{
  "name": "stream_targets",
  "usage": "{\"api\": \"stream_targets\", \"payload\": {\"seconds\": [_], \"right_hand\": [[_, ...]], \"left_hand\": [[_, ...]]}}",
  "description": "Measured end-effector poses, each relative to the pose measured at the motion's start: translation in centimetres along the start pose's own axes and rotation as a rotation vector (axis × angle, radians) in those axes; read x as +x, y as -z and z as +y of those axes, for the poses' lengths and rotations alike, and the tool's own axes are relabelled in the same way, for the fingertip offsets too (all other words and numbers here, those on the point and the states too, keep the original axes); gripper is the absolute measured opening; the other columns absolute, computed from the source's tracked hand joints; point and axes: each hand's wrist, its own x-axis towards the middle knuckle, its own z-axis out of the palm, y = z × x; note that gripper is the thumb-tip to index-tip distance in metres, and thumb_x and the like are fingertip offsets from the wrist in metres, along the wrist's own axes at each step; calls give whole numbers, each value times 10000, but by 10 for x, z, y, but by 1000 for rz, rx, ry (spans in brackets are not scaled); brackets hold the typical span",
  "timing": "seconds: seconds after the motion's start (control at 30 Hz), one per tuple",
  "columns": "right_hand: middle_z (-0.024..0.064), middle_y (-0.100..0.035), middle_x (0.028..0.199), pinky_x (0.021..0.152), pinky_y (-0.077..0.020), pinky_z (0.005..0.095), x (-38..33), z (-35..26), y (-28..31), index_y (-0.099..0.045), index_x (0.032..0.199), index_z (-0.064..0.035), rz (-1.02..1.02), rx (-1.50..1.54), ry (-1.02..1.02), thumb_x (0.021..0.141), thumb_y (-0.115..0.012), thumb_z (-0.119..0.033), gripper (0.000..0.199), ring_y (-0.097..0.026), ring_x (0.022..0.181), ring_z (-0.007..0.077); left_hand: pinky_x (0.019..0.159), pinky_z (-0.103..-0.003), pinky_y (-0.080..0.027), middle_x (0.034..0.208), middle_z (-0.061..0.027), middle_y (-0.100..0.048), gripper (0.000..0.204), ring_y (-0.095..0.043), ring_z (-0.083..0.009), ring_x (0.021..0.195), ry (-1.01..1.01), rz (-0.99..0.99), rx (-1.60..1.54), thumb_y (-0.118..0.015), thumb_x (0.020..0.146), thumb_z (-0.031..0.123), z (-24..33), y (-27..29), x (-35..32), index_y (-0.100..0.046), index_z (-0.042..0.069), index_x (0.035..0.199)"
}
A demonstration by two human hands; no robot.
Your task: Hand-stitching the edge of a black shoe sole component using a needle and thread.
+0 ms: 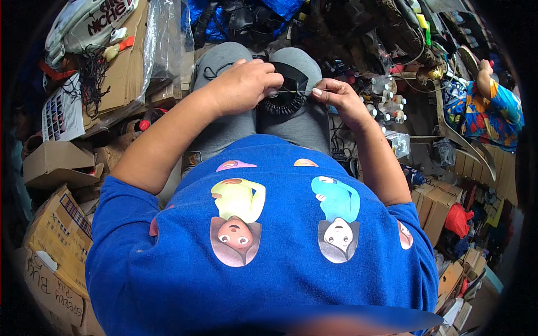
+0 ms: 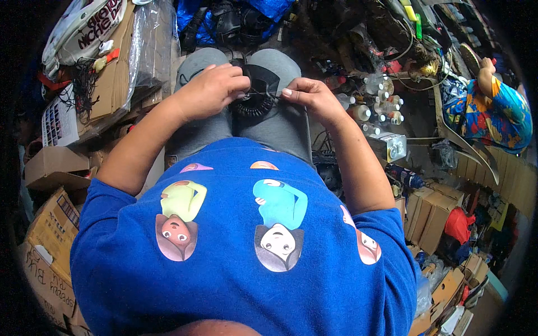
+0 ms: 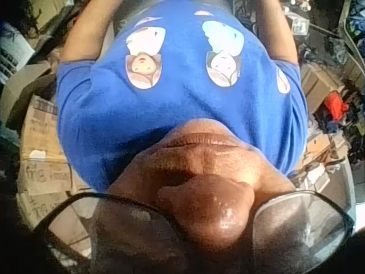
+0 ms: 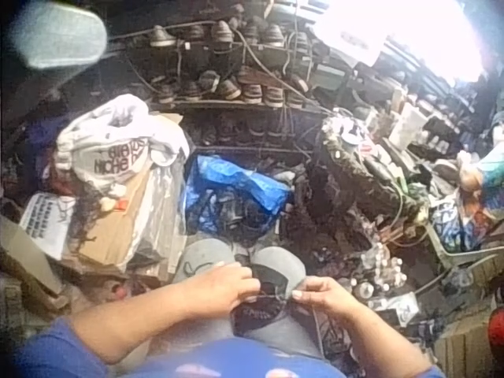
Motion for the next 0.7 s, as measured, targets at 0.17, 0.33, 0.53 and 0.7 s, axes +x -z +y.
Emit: {"api": "stream_targets", "payload": {"seconds": [0.17,0.33,0.53,0.7], "right_hand": [[-22,-598,791,681,-421,235,-10,-4,-9,-634,827,-26,89,-25,47,805,-697,-191,177,-523,734,67],[-22,-589,785,663,-434,219,-29,5,-3,-621,863,-32,111,-311,28,770,-721,-131,169,-535,725,61],[21,-579,918,804,-439,244,-43,0,-10,-627,939,-26,163,-211,3,751,-733,-125,237,-541,868,101],[19,-564,864,766,-443,244,-46,17,-9,-631,896,-18,228,-312,13,761,-713,-82,170,-545,836,99]], "left_hand": [[710,-440,-463,813,-138,-611,112,-598,-335,824,142,-76,-194,-555,823,145,12,4,7,-579,72,905],[719,-438,-474,820,-174,-634,138,-610,-360,810,260,-122,-297,-543,841,150,16,-3,14,-583,43,918],[724,-431,-479,837,-173,-638,157,-614,-351,825,222,-150,-275,-542,844,162,14,-12,18,-596,52,941],[704,-423,-465,833,-170,-622,140,-599,-355,818,203,-160,-280,-538,847,145,16,-13,19,-572,38,930]]}}
